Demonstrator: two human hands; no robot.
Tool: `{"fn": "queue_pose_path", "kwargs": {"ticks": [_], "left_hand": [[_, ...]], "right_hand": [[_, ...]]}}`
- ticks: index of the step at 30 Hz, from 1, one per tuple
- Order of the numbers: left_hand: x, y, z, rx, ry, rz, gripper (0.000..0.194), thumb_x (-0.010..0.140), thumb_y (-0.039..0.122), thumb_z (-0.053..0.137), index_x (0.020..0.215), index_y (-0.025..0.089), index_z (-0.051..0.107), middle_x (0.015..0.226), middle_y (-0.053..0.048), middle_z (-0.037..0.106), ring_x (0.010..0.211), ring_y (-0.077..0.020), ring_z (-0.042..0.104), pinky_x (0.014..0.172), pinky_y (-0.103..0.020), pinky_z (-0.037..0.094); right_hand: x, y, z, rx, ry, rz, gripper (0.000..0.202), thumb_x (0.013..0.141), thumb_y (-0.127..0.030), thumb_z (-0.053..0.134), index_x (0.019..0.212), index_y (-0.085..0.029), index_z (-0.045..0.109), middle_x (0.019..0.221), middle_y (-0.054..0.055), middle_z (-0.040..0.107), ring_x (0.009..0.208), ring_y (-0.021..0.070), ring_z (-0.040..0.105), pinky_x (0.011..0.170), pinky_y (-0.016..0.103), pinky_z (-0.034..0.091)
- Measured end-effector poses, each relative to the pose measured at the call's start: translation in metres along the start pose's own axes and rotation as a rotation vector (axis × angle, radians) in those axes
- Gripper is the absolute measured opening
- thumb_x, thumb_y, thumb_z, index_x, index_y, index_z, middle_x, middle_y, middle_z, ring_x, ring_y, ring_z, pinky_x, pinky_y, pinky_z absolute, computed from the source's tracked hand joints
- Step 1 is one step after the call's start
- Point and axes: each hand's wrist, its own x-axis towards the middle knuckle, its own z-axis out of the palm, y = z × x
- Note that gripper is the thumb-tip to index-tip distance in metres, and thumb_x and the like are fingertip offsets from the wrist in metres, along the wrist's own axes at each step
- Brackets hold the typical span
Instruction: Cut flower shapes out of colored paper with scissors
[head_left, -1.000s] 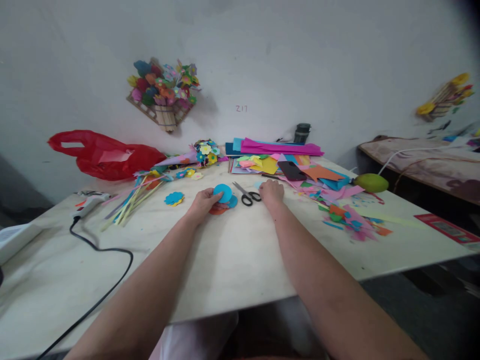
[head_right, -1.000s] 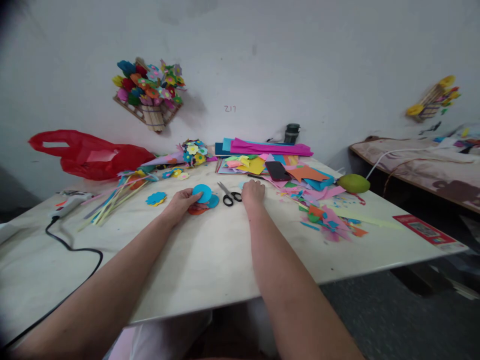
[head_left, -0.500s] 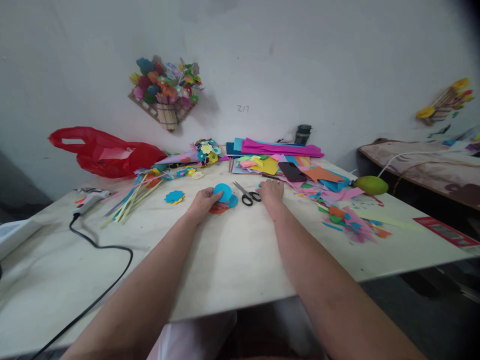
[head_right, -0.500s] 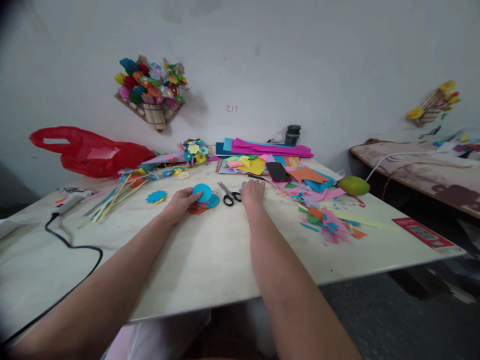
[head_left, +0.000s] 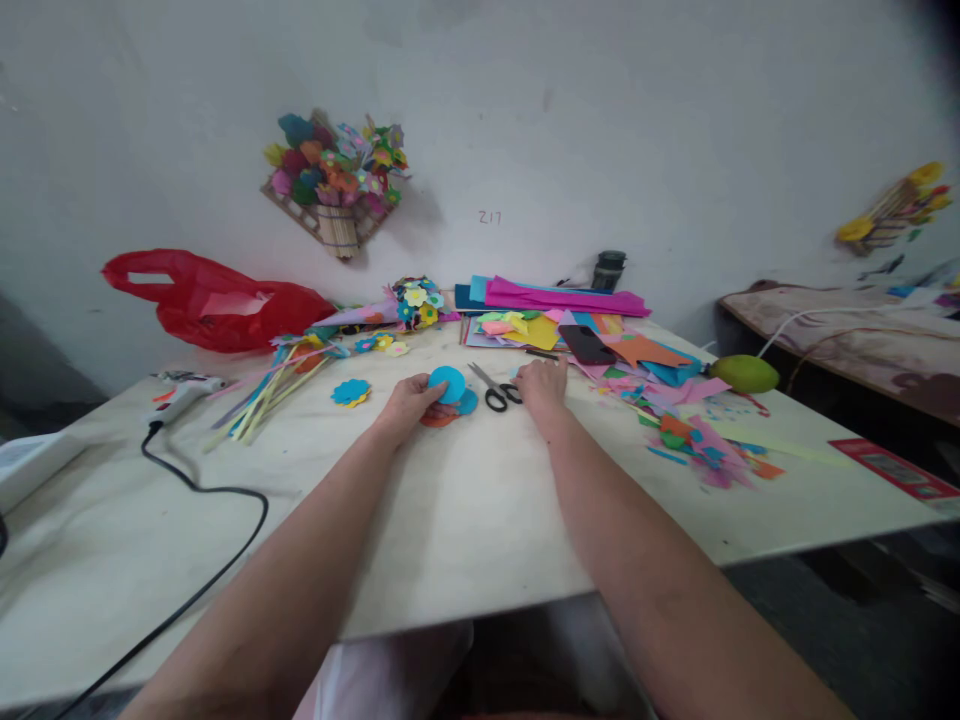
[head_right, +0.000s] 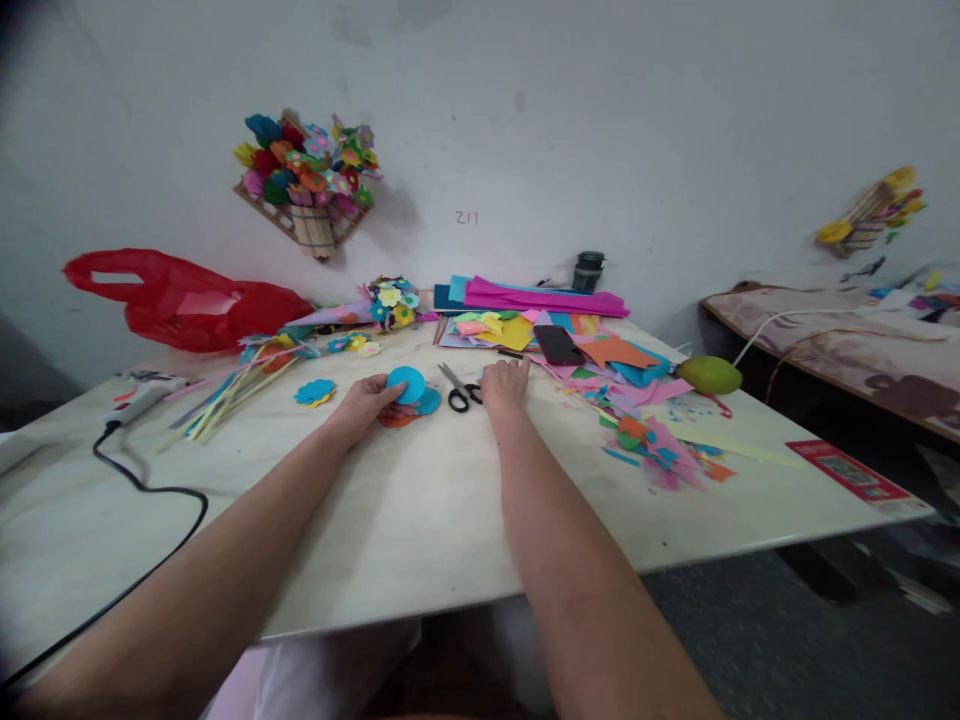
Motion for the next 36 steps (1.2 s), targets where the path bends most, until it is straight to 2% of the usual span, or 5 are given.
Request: {"fn": "queue_pose_path", "kwargs": {"ticks": [12, 18, 24, 29, 36], "left_hand": [[0.001, -0.001, 0.0, -0.001, 0.008, -0.003, 0.036, 0.066, 0.042, 0.068, 0.083, 0.013, 0.056, 0.063, -0.007, 0.066, 0.059, -0.0204, 0.066, 0.052, -0.027, 0.052], [0.002, -0.001, -0.001, 0.015, 0.005, -0.01, 0.037, 0.067, 0.043, 0.068, 0.086, 0.013, 0.057, 0.065, -0.007, 0.066, 0.061, -0.0203, 0.066, 0.052, -0.027, 0.052], [0.0, 0.0, 0.0, 0.008, 0.004, -0.025, 0.04, 0.065, 0.043, 0.069, 0.086, 0.012, 0.057, 0.065, -0.008, 0.067, 0.062, -0.0206, 0.066, 0.053, -0.027, 0.052], [0.0, 0.002, 0.001, -0.001, 0.008, -0.033, 0.041, 0.063, 0.044, 0.07, 0.086, 0.012, 0.057, 0.064, -0.008, 0.067, 0.062, -0.0216, 0.066, 0.052, -0.028, 0.052], [-0.001, 0.002, 0.001, 0.014, 0.005, -0.028, 0.044, 0.064, 0.045, 0.069, 0.088, 0.011, 0.057, 0.065, -0.009, 0.067, 0.061, -0.0213, 0.066, 0.052, -0.028, 0.052]], "right_hand": [[-0.001, -0.001, 0.003, -0.001, 0.045, -0.031, 0.032, 0.081, -0.01, 0.04, 0.089, -0.014, 0.071, 0.087, 0.015, 0.065, 0.093, 0.0268, 0.052, 0.094, 0.046, 0.013], [-0.001, 0.005, 0.005, 0.101, 0.137, 0.146, 0.03, 0.082, -0.027, 0.045, 0.101, -0.014, 0.065, 0.106, 0.016, 0.059, 0.102, 0.0284, 0.047, 0.09, 0.045, 0.021], [0.0, 0.013, 0.007, 0.15, 0.007, 0.365, 0.042, 0.074, -0.039, 0.054, 0.101, -0.008, 0.065, 0.114, 0.02, 0.054, 0.11, 0.0334, 0.041, 0.091, 0.045, 0.022], [0.003, 0.015, 0.003, 0.239, -0.072, 0.396, 0.037, 0.073, -0.033, 0.053, 0.1, -0.012, 0.065, 0.112, 0.018, 0.056, 0.109, 0.0319, 0.044, 0.087, 0.043, 0.028], [0.003, 0.014, 0.0, 0.391, -0.039, 0.349, 0.025, 0.076, -0.025, 0.049, 0.095, -0.019, 0.063, 0.091, 0.009, 0.066, 0.091, 0.023, 0.057, 0.083, 0.035, 0.032]]}}
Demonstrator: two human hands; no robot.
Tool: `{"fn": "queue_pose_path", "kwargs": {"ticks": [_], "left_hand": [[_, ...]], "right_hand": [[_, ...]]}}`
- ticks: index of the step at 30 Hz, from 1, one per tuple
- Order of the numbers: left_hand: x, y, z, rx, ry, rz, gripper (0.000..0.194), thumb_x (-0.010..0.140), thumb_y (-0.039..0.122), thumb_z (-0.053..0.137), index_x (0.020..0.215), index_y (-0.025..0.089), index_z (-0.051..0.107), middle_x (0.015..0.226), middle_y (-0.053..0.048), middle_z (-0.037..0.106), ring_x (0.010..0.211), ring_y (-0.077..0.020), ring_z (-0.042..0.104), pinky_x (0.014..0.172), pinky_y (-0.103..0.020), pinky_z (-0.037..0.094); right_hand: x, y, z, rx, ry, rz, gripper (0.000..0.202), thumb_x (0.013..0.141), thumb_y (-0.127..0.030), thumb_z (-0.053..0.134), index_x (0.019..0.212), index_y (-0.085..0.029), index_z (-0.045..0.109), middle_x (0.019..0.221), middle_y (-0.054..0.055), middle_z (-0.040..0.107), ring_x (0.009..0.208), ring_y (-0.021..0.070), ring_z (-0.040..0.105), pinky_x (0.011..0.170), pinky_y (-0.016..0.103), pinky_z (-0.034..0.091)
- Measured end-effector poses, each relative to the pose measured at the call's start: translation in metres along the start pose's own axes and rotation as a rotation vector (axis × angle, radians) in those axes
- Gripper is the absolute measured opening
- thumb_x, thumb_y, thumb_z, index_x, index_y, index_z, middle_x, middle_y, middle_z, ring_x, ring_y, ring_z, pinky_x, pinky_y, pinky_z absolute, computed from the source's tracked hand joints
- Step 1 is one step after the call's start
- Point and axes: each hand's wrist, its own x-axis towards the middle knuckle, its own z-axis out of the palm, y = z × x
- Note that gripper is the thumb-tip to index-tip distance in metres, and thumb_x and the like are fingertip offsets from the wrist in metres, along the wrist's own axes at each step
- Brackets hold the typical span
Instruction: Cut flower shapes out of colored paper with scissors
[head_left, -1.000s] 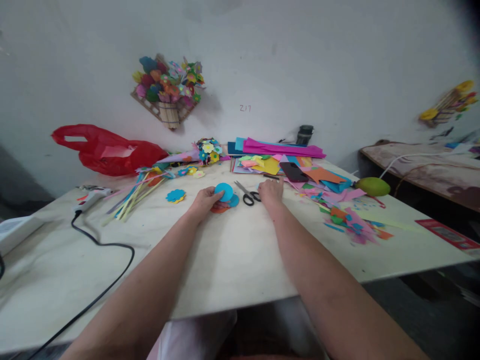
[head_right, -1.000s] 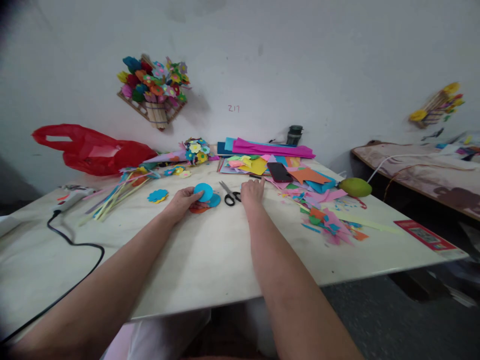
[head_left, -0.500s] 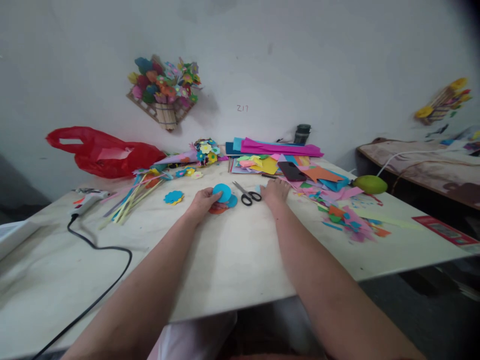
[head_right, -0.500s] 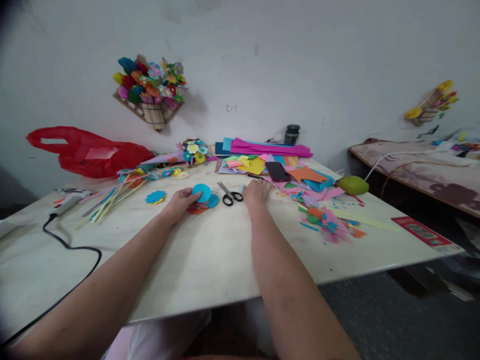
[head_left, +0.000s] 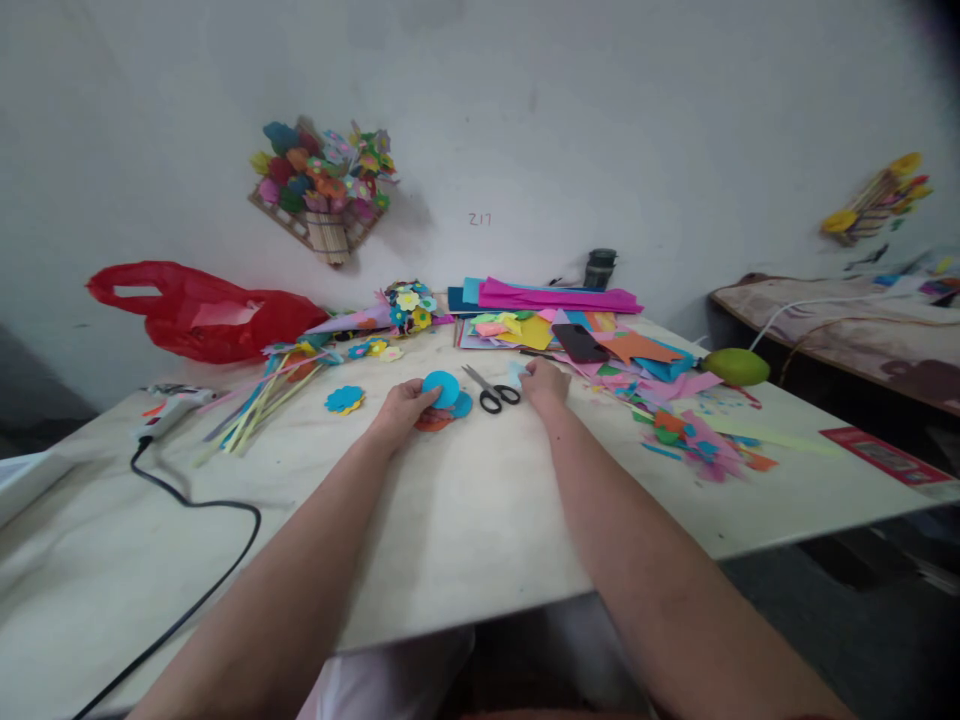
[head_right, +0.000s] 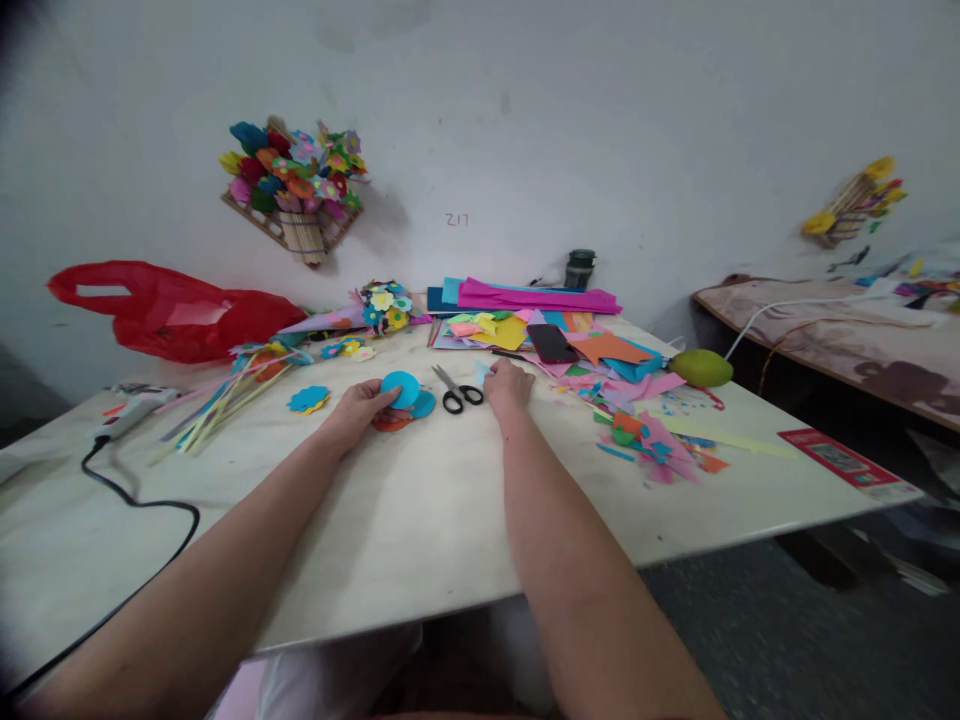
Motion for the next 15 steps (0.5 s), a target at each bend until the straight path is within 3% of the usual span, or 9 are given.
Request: {"fn": "queue_pose_path", "kwargs": {"ticks": [4, 7, 12, 15], "left_hand": [[0.0, 0.0, -0.001, 0.003, 0.003, 0.007, 0.042, 0.065, 0.045, 0.068, 0.089, 0.011, 0.056, 0.067, -0.009, 0.067, 0.061, -0.0204, 0.066, 0.053, -0.028, 0.052], [0.001, -0.001, -0.001, 0.001, 0.001, 0.003, 0.041, 0.066, 0.044, 0.067, 0.089, 0.011, 0.057, 0.068, -0.01, 0.068, 0.062, -0.0205, 0.066, 0.054, -0.028, 0.052], [0.003, -0.004, -0.003, -0.03, -0.013, 0.009, 0.038, 0.067, 0.043, 0.067, 0.087, 0.012, 0.059, 0.067, -0.01, 0.068, 0.062, -0.0205, 0.066, 0.056, -0.027, 0.052], [0.003, -0.003, -0.002, -0.044, -0.016, -0.002, 0.035, 0.068, 0.041, 0.067, 0.085, 0.011, 0.059, 0.067, -0.011, 0.068, 0.061, -0.0194, 0.065, 0.055, -0.026, 0.051]], "right_hand": [[0.0, -0.004, 0.0, 0.128, 0.099, -0.063, 0.022, 0.076, -0.031, 0.052, 0.09, -0.019, 0.064, 0.087, 0.007, 0.066, 0.083, 0.0212, 0.058, 0.074, 0.031, 0.037], [-0.002, -0.011, 0.001, 0.325, 0.101, -0.116, 0.022, 0.076, -0.034, 0.051, 0.08, -0.018, 0.064, 0.077, 0.005, 0.065, 0.075, 0.0193, 0.057, 0.066, 0.028, 0.039], [-0.013, -0.026, 0.004, 0.809, -0.095, -0.199, 0.023, 0.071, -0.037, 0.052, 0.061, -0.017, 0.055, 0.053, -0.001, 0.051, 0.057, 0.0141, 0.05, 0.055, 0.025, 0.039], [-0.023, -0.035, 0.006, 1.041, -0.269, -0.195, 0.025, 0.063, -0.04, 0.059, 0.058, -0.017, 0.05, 0.051, -0.004, 0.045, 0.05, 0.0106, 0.044, 0.051, 0.024, 0.038]]}}
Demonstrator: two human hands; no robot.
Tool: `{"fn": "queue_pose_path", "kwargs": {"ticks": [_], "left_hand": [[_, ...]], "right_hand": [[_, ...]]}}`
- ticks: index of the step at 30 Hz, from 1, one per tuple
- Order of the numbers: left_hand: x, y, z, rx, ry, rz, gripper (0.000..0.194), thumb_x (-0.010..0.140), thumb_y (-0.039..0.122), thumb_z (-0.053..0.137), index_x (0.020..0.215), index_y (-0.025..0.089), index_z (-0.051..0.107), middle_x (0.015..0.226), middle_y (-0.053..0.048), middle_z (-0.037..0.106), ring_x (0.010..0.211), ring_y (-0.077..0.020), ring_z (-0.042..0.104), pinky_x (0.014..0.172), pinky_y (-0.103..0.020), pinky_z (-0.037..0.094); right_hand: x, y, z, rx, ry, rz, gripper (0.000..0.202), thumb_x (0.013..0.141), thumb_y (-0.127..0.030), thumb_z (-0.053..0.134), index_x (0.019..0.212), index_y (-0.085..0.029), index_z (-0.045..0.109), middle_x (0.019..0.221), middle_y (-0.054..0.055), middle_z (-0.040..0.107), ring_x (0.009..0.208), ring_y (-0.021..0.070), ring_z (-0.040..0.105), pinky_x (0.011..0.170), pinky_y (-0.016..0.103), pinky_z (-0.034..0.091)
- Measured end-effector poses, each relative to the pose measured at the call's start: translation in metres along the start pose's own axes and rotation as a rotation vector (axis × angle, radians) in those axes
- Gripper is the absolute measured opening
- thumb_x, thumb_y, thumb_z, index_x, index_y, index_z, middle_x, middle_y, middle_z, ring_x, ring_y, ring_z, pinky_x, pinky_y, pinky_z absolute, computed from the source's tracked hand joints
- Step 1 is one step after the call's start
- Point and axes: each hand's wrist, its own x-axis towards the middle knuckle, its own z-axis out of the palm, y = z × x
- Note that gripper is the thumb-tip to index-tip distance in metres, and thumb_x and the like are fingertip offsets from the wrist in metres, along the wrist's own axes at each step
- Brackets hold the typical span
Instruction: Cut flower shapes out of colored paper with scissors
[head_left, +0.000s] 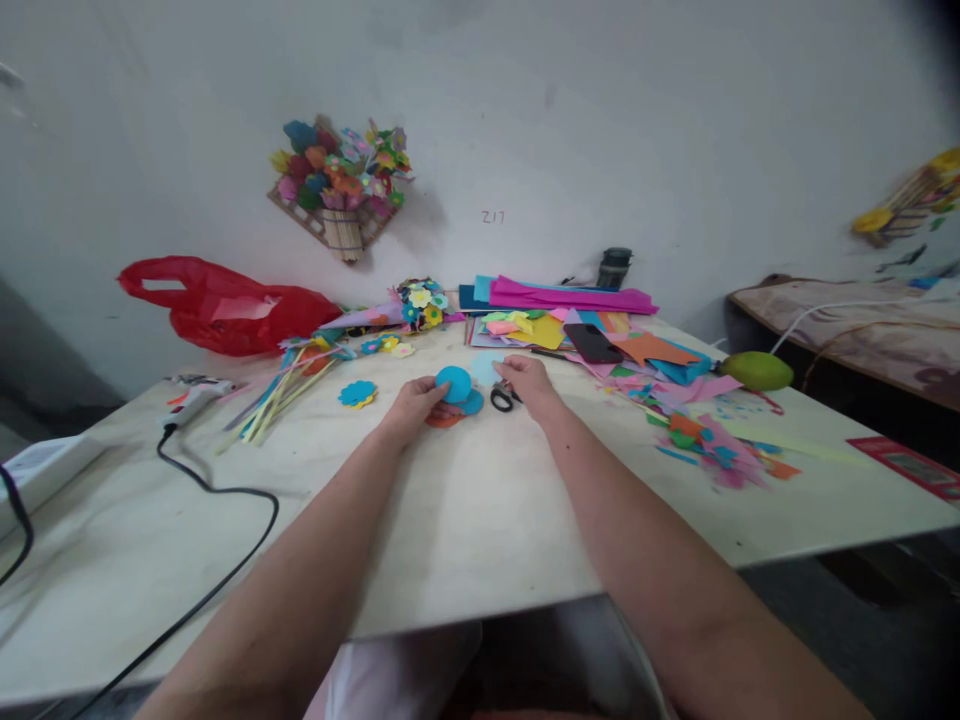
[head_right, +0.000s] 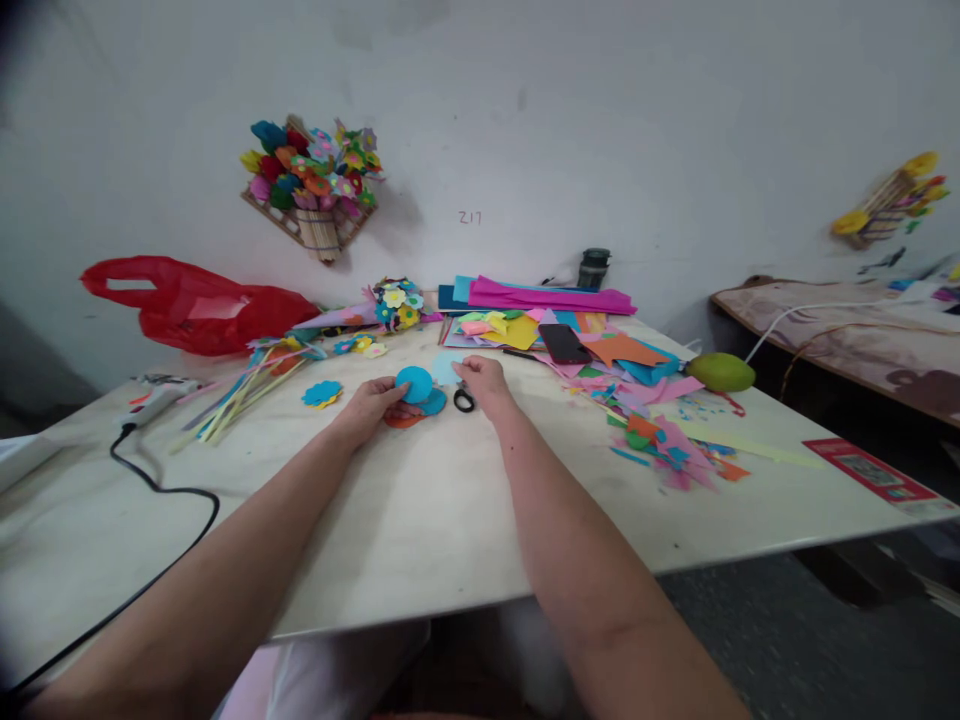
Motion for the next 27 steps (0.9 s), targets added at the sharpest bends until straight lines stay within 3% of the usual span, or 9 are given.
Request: {"fn": "queue_pose_path", "kwargs": {"ticks": [4, 8, 16, 22, 27], "left_hand": [[-0.001, 0.003, 0.002, -0.005, -0.006, -0.021, 0.033, 0.067, 0.041, 0.067, 0.081, 0.012, 0.058, 0.063, -0.009, 0.067, 0.061, -0.0199, 0.066, 0.053, -0.025, 0.05], [-0.001, 0.003, 0.001, -0.004, -0.037, -0.019, 0.031, 0.069, 0.039, 0.066, 0.082, 0.013, 0.057, 0.065, -0.009, 0.067, 0.062, -0.0189, 0.066, 0.055, -0.024, 0.05], [0.0, 0.003, -0.002, -0.049, -0.093, -0.036, 0.025, 0.068, 0.029, 0.061, 0.086, 0.011, 0.06, 0.073, -0.012, 0.068, 0.066, -0.0204, 0.066, 0.058, -0.026, 0.05], [0.0, 0.008, 0.0, -0.112, -0.074, -0.098, 0.04, 0.072, 0.047, 0.054, 0.079, 0.009, 0.063, 0.072, -0.015, 0.068, 0.067, -0.0234, 0.066, 0.059, -0.029, 0.05], [-0.005, 0.008, 0.003, 0.035, -0.074, -0.044, 0.038, 0.062, 0.042, 0.07, 0.083, 0.011, 0.063, 0.068, -0.01, 0.068, 0.062, -0.019, 0.065, 0.057, -0.025, 0.049]], "right_hand": [[-0.006, -0.002, 0.011, 0.124, -0.13, 0.001, 0.029, 0.057, -0.043, 0.065, 0.059, -0.016, 0.053, 0.059, -0.002, 0.051, 0.056, 0.0105, 0.046, 0.054, 0.023, 0.041], [-0.01, 0.0, 0.018, 0.089, -0.196, 0.0, 0.029, 0.058, -0.043, 0.065, 0.059, -0.015, 0.056, 0.056, -0.002, 0.05, 0.054, 0.0102, 0.045, 0.054, 0.024, 0.041], [-0.013, 0.002, 0.025, 0.002, -0.159, 0.047, 0.026, 0.055, -0.039, 0.067, 0.063, -0.014, 0.063, 0.054, -0.003, 0.05, 0.052, 0.01, 0.045, 0.055, 0.025, 0.041], [-0.012, 0.004, 0.029, -0.023, -0.15, 0.039, 0.024, 0.058, -0.037, 0.065, 0.062, -0.014, 0.064, 0.052, -0.002, 0.051, 0.051, 0.0106, 0.046, 0.053, 0.025, 0.042], [-0.014, 0.004, 0.03, -0.044, -0.174, 0.012, 0.02, 0.061, -0.035, 0.063, 0.06, -0.014, 0.062, 0.051, -0.003, 0.05, 0.051, 0.0108, 0.047, 0.053, 0.024, 0.041]]}}
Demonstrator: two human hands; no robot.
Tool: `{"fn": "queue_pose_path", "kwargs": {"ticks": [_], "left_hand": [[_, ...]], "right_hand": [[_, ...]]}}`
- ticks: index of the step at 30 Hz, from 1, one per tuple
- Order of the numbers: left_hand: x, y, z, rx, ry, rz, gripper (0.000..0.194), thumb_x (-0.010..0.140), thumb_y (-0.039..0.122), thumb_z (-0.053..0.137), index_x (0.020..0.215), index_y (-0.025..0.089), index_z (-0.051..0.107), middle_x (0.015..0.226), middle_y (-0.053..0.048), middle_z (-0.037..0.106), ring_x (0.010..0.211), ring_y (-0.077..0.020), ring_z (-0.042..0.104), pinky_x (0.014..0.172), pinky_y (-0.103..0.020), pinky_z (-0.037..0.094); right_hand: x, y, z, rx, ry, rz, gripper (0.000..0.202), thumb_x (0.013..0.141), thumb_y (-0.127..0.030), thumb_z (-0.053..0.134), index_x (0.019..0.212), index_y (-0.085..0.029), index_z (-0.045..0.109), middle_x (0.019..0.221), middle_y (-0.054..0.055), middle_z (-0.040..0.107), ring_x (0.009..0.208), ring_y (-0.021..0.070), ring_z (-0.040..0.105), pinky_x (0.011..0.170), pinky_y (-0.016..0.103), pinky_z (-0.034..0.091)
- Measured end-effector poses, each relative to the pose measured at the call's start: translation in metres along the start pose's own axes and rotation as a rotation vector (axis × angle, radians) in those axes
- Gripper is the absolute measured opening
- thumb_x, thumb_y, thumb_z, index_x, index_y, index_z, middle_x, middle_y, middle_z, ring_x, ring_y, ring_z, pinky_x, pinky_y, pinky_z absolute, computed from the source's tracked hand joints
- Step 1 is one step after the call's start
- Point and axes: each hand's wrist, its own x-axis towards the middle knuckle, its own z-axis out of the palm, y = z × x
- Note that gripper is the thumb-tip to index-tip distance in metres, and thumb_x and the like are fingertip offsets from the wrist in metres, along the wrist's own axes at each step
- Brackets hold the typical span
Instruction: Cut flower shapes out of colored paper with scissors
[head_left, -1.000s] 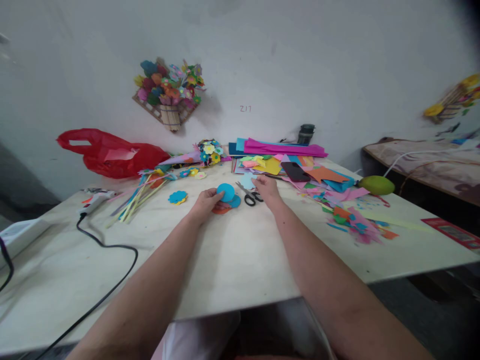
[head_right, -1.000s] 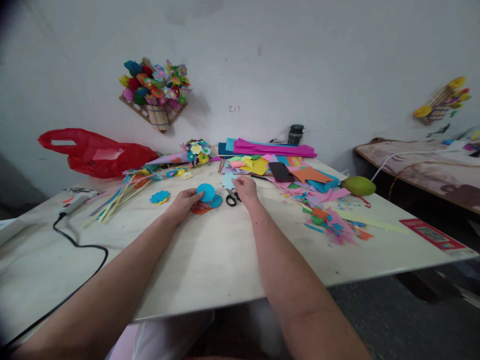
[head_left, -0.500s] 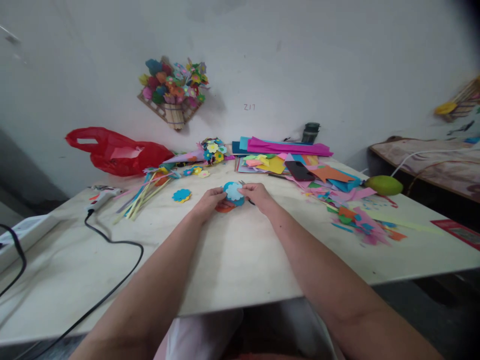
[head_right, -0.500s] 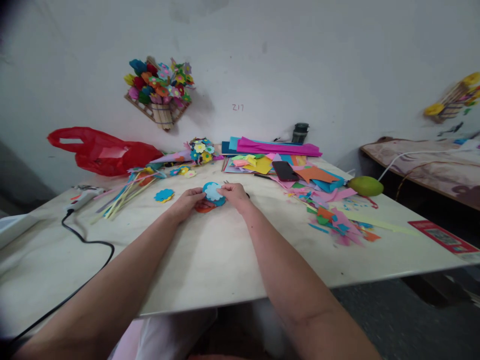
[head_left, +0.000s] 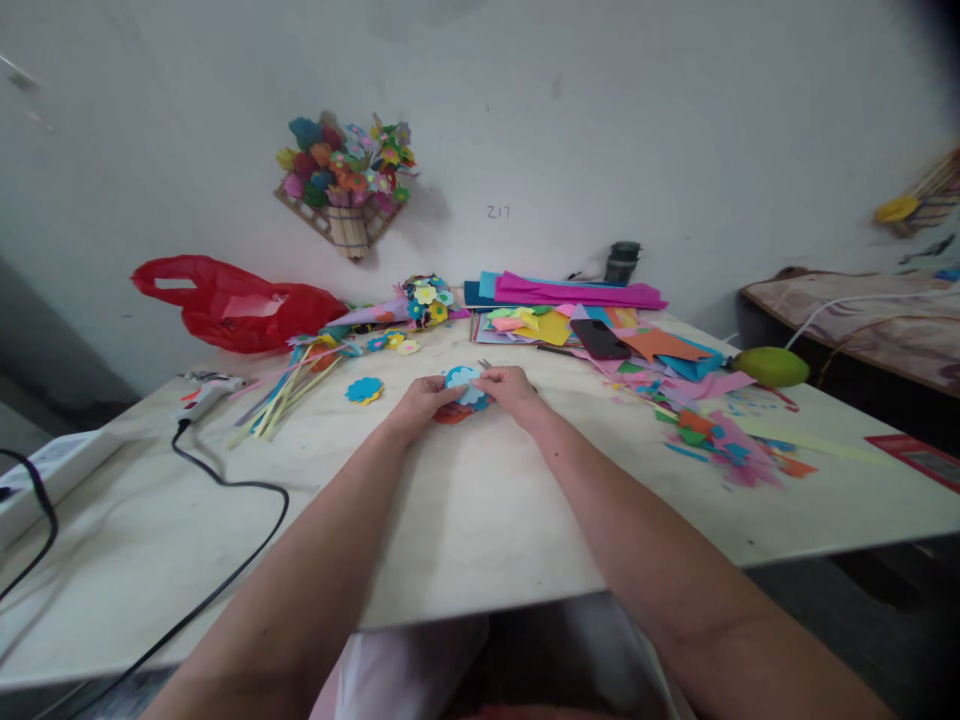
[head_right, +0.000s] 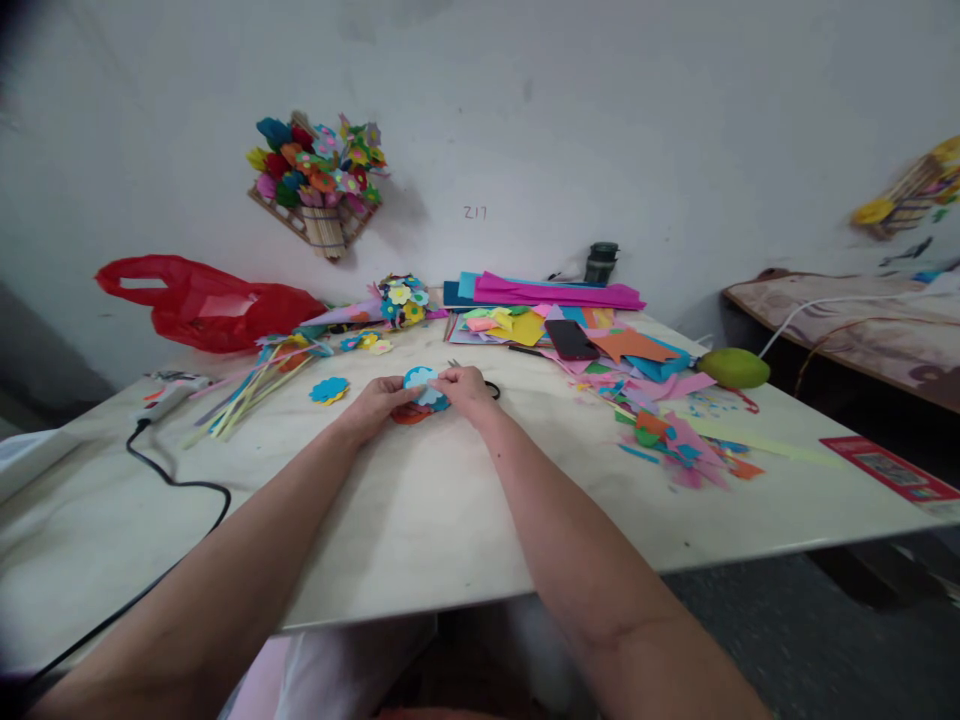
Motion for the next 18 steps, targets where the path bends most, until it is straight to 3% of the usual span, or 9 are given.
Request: {"fn": "queue_pose_path", "kwargs": {"ticks": [4, 7, 9, 14, 18], "left_hand": [[-0.001, -0.002, 0.001, 0.011, 0.015, 0.005, 0.037, 0.061, 0.041, 0.071, 0.082, 0.011, 0.063, 0.066, -0.008, 0.068, 0.061, -0.0173, 0.064, 0.057, -0.025, 0.049], [0.0, -0.002, 0.0, 0.003, 0.006, 0.009, 0.036, 0.062, 0.043, 0.07, 0.078, 0.012, 0.062, 0.066, -0.008, 0.068, 0.06, -0.0172, 0.064, 0.056, -0.026, 0.048], [0.0, -0.003, 0.0, 0.007, -0.001, -0.001, 0.036, 0.062, 0.043, 0.07, 0.077, 0.012, 0.061, 0.066, -0.008, 0.068, 0.059, -0.0174, 0.064, 0.056, -0.026, 0.048], [-0.001, -0.002, -0.001, 0.013, -0.006, -0.025, 0.039, 0.061, 0.045, 0.071, 0.079, 0.012, 0.061, 0.065, -0.008, 0.067, 0.061, -0.0183, 0.064, 0.058, -0.027, 0.049], [-0.001, -0.001, -0.001, 0.026, -0.028, -0.03, 0.039, 0.061, 0.046, 0.07, 0.079, 0.012, 0.061, 0.066, -0.008, 0.067, 0.063, -0.0179, 0.064, 0.06, -0.027, 0.05]], "right_hand": [[-0.003, -0.007, 0.001, 0.013, -0.007, 0.003, 0.019, 0.063, -0.031, 0.062, 0.073, -0.015, 0.061, 0.059, -0.002, 0.054, 0.056, 0.0108, 0.049, 0.053, 0.023, 0.041], [-0.005, -0.011, 0.001, 0.057, -0.009, 0.023, 0.03, 0.067, -0.029, 0.059, 0.094, -0.016, 0.059, 0.065, -0.002, 0.055, 0.058, 0.0106, 0.05, 0.05, 0.021, 0.041], [-0.005, -0.012, 0.0, 0.072, -0.021, 0.031, 0.033, 0.068, -0.031, 0.059, 0.097, -0.016, 0.058, 0.066, -0.001, 0.055, 0.058, 0.0108, 0.051, 0.048, 0.021, 0.041], [-0.003, -0.006, -0.001, 0.02, -0.094, 0.033, 0.026, 0.065, -0.04, 0.063, 0.072, -0.015, 0.059, 0.057, -0.002, 0.051, 0.052, 0.0098, 0.046, 0.044, 0.02, 0.037], [-0.003, -0.004, 0.0, -0.015, -0.053, 0.043, 0.03, 0.062, -0.043, 0.065, 0.06, -0.016, 0.053, 0.05, -0.004, 0.044, 0.047, 0.0082, 0.04, 0.042, 0.02, 0.033]]}}
